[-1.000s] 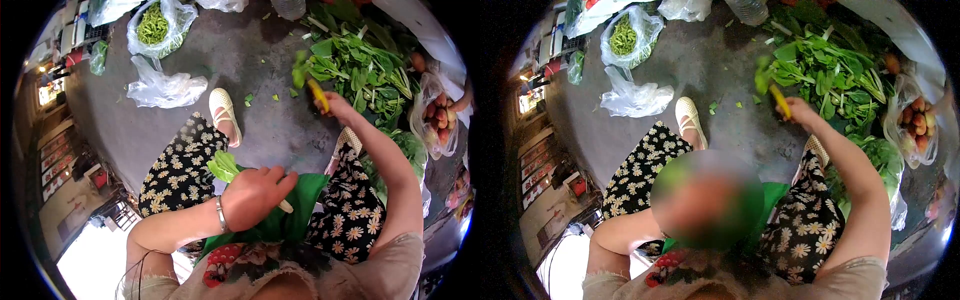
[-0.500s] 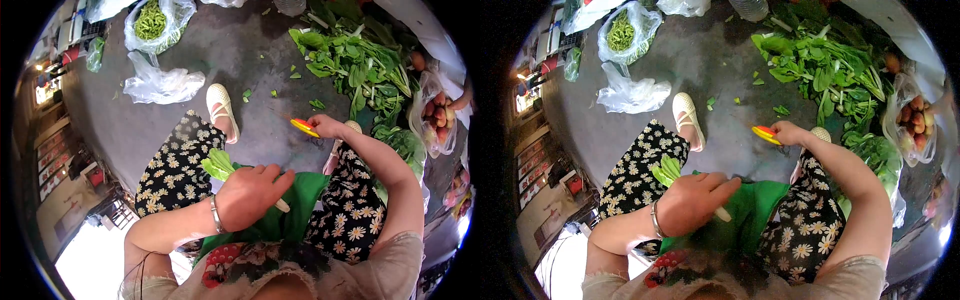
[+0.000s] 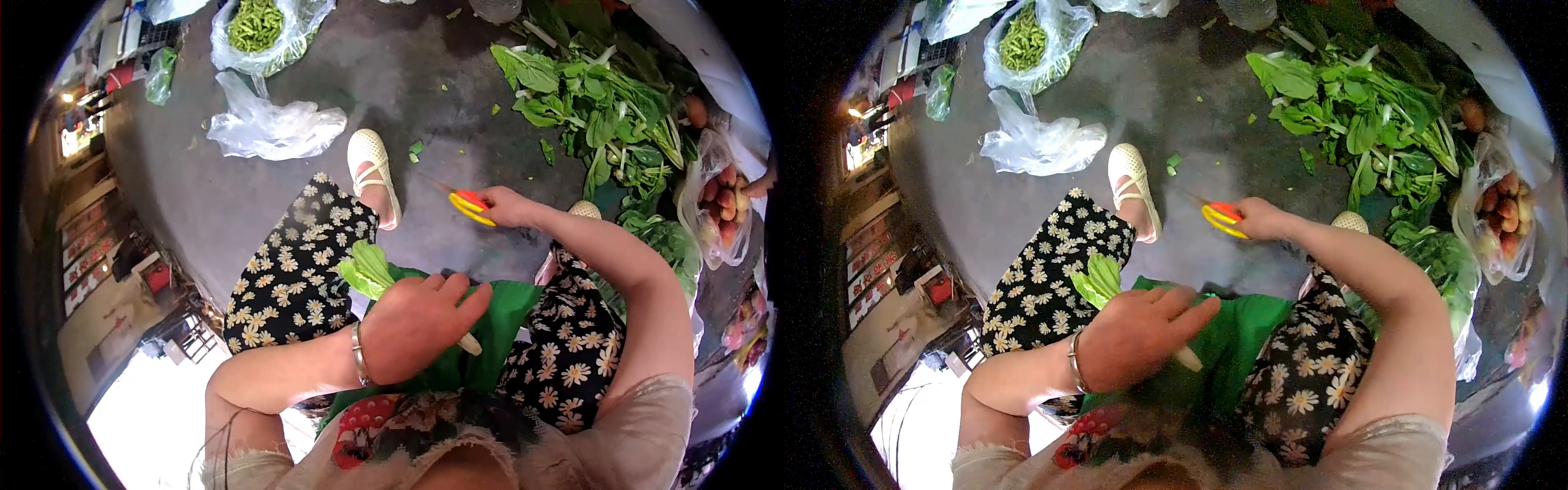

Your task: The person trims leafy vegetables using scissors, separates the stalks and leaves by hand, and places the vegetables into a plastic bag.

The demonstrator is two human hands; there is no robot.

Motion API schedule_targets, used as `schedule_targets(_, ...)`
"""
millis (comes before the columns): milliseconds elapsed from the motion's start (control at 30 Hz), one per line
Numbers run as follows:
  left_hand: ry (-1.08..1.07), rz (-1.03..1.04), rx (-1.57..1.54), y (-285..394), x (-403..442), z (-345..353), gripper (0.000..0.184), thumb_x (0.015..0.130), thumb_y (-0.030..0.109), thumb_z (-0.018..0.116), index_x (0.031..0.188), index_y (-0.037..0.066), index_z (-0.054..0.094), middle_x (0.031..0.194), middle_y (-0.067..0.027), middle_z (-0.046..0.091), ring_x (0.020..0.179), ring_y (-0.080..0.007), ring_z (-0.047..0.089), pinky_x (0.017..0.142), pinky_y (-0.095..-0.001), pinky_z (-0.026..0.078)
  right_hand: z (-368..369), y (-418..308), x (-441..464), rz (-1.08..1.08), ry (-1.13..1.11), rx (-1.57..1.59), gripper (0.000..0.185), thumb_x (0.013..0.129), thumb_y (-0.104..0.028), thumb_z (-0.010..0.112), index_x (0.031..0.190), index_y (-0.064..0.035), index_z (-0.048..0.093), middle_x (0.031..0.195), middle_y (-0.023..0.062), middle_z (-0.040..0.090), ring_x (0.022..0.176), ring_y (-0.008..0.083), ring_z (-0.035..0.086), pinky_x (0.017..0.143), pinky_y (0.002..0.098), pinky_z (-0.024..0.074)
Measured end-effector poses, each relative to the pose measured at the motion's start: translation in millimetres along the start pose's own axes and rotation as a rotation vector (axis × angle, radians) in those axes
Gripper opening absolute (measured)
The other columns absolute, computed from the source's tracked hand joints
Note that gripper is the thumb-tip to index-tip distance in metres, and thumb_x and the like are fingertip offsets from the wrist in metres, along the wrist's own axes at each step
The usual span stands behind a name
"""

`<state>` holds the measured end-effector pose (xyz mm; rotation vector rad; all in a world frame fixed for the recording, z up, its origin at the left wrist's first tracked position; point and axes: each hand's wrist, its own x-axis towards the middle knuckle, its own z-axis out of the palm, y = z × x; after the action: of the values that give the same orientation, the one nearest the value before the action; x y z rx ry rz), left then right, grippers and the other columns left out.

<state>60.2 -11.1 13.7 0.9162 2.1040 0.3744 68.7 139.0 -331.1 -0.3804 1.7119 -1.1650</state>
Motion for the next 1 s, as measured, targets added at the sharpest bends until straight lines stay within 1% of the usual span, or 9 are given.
schedule_targets(167,0.067,0.036,0.019,-3,-2,6,0.053,0.073,0.015,0.064,0.122,0.001,0.051,0.094,-0.0090,0.056,0.082,-0.0225,0.061,0.065,-0.0314,0.049,-17,-17,41,0.059,-0.040,-0.295,0.024,0.082,-0.016,0.057,0.096,-0.0007,0.068,0.083,0.0184,0.069,0.076,0.0319,0.068,0.070,0.0424,0.0504)
schedule_targets(267,0.047,0.028,0.015,-3,-3,3,0.052,0.074,0.015,0.063,0.122,0.002,0.051,0.094,-0.0091,0.056,0.082,-0.0229,0.061,0.066,-0.0321,0.049,-41,-21,34,0.274,0.018,0.301,0.021,0.087,-0.019,0.061,0.104,-0.0074,0.065,0.075,0.0025,0.064,0.062,0.0115,0.058,0.047,0.0292,0.0408)
schedule_targets(367,0.045,0.016,-0.026,-6,-2,0,0.052,0.074,0.015,0.062,0.123,0.002,0.051,0.093,-0.0093,0.055,0.082,-0.0234,0.061,0.067,-0.0326,0.049,-55,-4,14,0.318,0.335,0.507,0.029,0.089,-0.025,0.064,0.113,-0.0102,0.061,0.075,-0.0019,0.060,0.060,0.0077,0.055,0.044,0.0244,0.0363)
schedule_targets(533,0.074,0.036,-0.030,-6,-5,3,0.052,0.073,0.014,0.063,0.123,0.001,0.052,0.093,-0.0103,0.055,0.081,-0.0246,0.061,0.067,-0.0333,0.049,-90,26,-46,0.258,0.832,0.824,0.027,0.095,-0.018,0.051,0.120,-0.0064,0.054,0.087,0.0026,0.061,0.065,0.0114,0.057,0.044,0.0259,0.0423)
schedule_targets(633,0.071,0.050,-0.020,-6,-3,4,0.054,0.072,0.014,0.064,0.124,0.002,0.052,0.092,-0.0108,0.055,0.076,-0.0264,0.061,0.065,-0.0352,0.050,-86,20,-70,0.223,0.752,0.771,0.028,0.094,-0.015,0.055,0.119,-0.0055,0.055,0.081,0.0029,0.061,0.058,0.0113,0.055,0.042,0.0255,0.0405)
schedule_targets(767,0.028,-0.003,-0.060,0,4,-5,0.059,0.068,0.006,0.070,0.124,0.003,0.053,0.102,-0.0140,0.060,0.082,-0.0329,0.063,0.068,-0.0384,0.052,-60,13,-77,0.219,0.455,0.597,0.032,0.089,-0.008,0.060,0.120,-0.0006,0.057,0.084,0.0033,0.063,0.067,0.0110,0.059,0.058,0.0236,0.0462)
schedule_targets(800,0.052,0.003,-0.081,0,7,-8,0.060,0.067,0.003,0.069,0.124,0.003,0.053,0.102,-0.0144,0.060,0.082,-0.0338,0.062,0.068,-0.0394,0.052,-46,51,-62,0.167,0.463,0.612,0.033,0.085,-0.014,0.073,0.113,-0.0057,0.058,0.070,-0.0025,0.058,0.055,0.0069,0.052,0.043,0.0236,0.0360)
schedule_targets(900,0.075,-0.054,-0.165,-4,14,-14,0.059,0.066,-0.003,0.067,0.123,0.003,0.054,0.100,-0.0151,0.061,0.085,-0.0355,0.063,0.070,-0.0418,0.052,-52,116,-54,0.205,0.670,0.576,0.032,0.085,-0.017,0.073,0.111,-0.0059,0.059,0.073,-0.0017,0.060,0.055,0.0078,0.053,0.044,0.0235,0.0372)
schedule_targets(1000,0.319,-0.097,-0.146,-12,23,-21,0.046,0.076,-0.005,0.065,0.120,0.006,0.058,0.098,-0.0159,0.063,0.087,-0.0351,0.064,0.075,-0.0390,0.053,-118,67,-88,0.311,0.808,0.603,0.026,0.086,-0.025,0.071,0.105,-0.0094,0.061,0.075,-0.0023,0.061,0.057,0.0086,0.056,0.042,0.0231,0.0371)
